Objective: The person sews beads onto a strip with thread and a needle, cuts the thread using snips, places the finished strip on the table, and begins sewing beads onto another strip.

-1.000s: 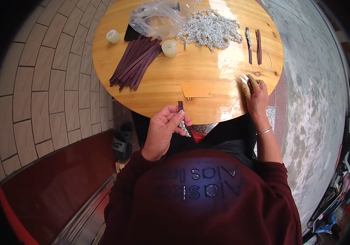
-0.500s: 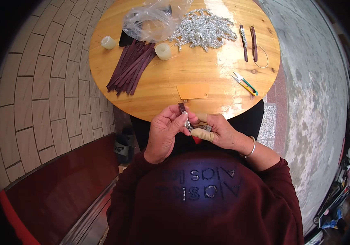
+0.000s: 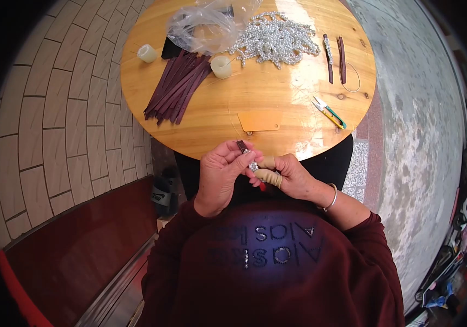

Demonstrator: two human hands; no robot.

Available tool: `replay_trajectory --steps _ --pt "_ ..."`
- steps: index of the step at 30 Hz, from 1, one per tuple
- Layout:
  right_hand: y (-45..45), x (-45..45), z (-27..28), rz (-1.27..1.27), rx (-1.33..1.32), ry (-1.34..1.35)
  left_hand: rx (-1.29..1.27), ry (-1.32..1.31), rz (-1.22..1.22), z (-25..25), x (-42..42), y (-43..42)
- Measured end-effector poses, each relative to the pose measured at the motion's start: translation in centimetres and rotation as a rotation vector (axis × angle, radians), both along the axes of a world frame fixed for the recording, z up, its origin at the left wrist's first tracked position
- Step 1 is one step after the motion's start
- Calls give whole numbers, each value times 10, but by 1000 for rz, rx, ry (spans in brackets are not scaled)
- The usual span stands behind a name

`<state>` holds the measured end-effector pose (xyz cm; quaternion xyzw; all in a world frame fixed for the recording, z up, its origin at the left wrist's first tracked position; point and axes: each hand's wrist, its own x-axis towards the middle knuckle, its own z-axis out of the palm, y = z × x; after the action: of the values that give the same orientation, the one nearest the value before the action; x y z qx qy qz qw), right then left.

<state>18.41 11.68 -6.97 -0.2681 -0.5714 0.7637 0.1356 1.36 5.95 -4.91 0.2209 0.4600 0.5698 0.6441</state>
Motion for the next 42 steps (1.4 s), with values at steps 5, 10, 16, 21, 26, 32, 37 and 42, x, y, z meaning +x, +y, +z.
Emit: replay_trajectory --steps 5,10,16,21,26,32,37,42 --pt "-1 1 -7 -3 -11 57 -52 -173 7 -9 -6 3" --pt "0 3 -15 5 -131 9 -55 -113 35 -12 -7 7" --pt "-1 1 -15 20 -160 36 -22 -75 97 -17 -12 13" --pt "-1 1 -15 22 -180 18 -43 63 -12 -22 -12 10" --pt "-1 1 -7 34 -192 27 -17 127 44 -30 -8 9" --pt "0 4 -9 -16 -237 49 -34 -77 71 -21 -15 13" --pt "0 7 -11 -9 -256 59 -27 26 64 -30 -19 13" --pt "6 19 -5 -28 -188 101 -51 -40 135 -33 -18 14"
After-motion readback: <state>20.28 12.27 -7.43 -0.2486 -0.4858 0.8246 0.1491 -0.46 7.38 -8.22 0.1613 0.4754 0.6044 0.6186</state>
